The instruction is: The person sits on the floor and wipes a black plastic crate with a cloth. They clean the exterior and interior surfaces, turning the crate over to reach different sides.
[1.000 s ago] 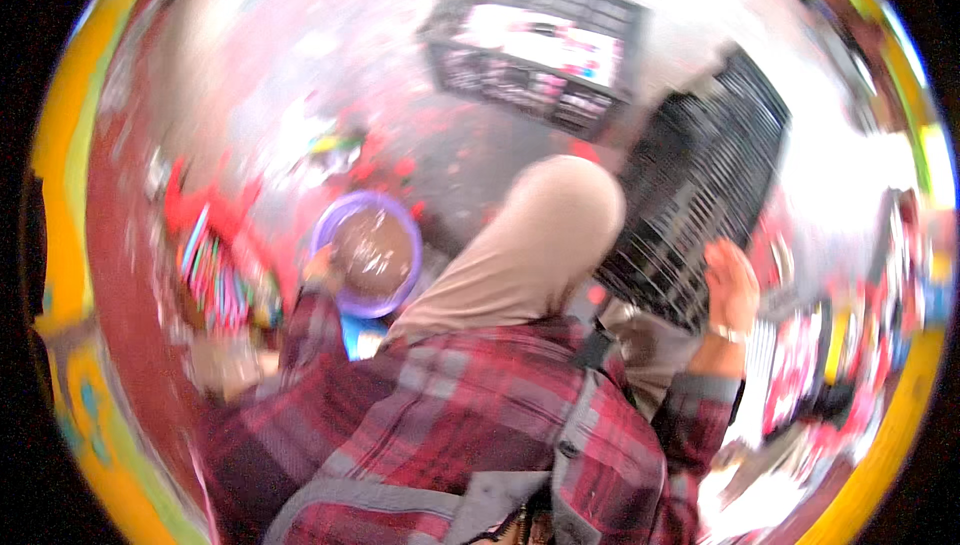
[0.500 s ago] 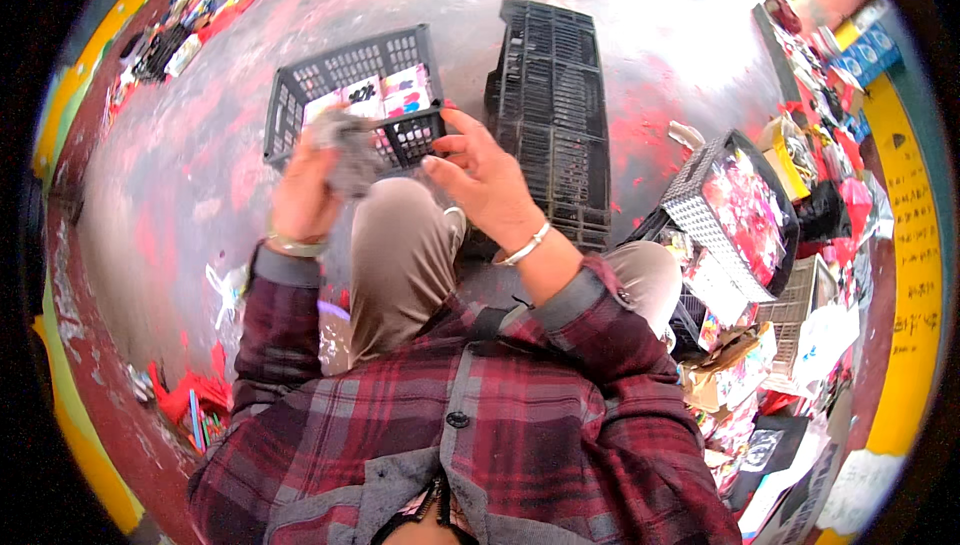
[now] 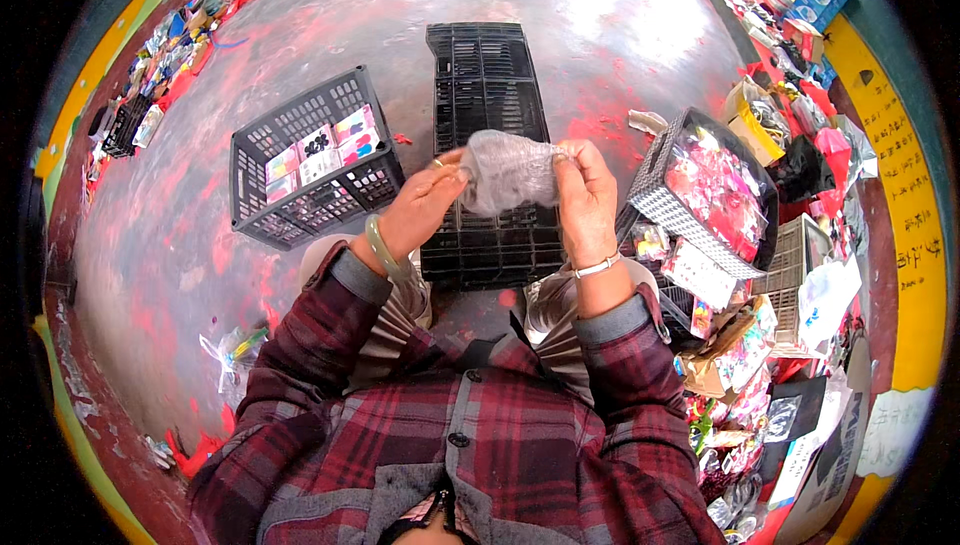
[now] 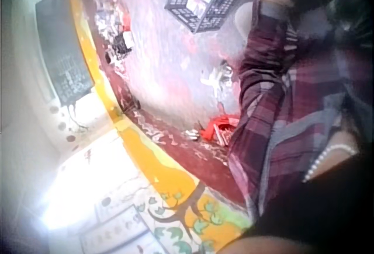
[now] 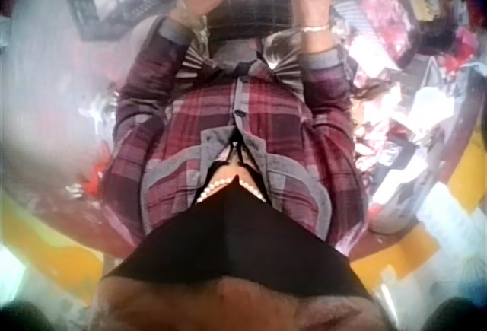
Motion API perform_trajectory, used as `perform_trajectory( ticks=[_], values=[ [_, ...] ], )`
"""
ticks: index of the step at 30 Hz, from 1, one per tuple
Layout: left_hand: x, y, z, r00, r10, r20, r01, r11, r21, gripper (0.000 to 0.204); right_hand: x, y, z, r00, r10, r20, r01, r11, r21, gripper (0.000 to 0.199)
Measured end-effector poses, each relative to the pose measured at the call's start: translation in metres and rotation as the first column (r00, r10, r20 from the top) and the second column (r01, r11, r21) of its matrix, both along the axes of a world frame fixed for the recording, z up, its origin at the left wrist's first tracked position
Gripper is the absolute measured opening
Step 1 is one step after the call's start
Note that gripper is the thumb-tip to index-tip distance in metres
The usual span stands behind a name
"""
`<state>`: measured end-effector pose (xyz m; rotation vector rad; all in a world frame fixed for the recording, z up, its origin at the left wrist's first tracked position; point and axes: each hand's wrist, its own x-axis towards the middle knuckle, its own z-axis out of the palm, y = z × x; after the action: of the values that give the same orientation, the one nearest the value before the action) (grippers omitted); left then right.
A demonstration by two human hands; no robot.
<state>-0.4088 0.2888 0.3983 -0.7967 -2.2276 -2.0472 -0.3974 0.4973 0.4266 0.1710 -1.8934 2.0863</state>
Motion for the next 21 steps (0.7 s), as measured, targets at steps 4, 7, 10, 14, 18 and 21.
perform_trajectory(
  ticks=[4,7,10,14,18,21],
  values=[
    [-0.026,-0.008,0.012,0.993,0.093,0.069,-0.096,0.994,0.048,0.030,-0.013,0.002,0.022,1.000,0.022,-0.003,-0.021,0.973,0.228,0.006],
    [-0.033,-0.015,0.028,0.911,-0.014,0.413,-0.102,0.961,0.258,0.027,-0.020,0.015,0.049,0.957,0.124,0.262,-0.204,0.931,0.304,0.008],
    [-0.050,-0.012,0.023,0.906,-0.105,0.409,-0.040,0.943,0.330,0.031,-0.052,0.028,0.045,0.925,0.173,0.338,-0.254,0.944,0.210,0.009],
    [-0.113,-0.002,0.021,0.984,0.180,-0.014,-0.180,0.984,-0.017,0.034,-0.118,0.026,0.049,0.980,0.179,0.086,-0.191,0.968,0.163,0.009],
    [-0.162,0.010,0.079,0.942,0.321,-0.095,-0.322,0.947,0.007,0.032,-0.177,0.026,0.081,0.984,0.126,-0.129,-0.124,0.992,0.026,0.009],
    [-0.190,-0.001,0.074,0.952,0.253,-0.173,-0.219,0.956,0.198,0.028,-0.189,0.030,0.097,0.970,0.120,-0.211,-0.110,0.992,0.057,0.009]
  ],
)
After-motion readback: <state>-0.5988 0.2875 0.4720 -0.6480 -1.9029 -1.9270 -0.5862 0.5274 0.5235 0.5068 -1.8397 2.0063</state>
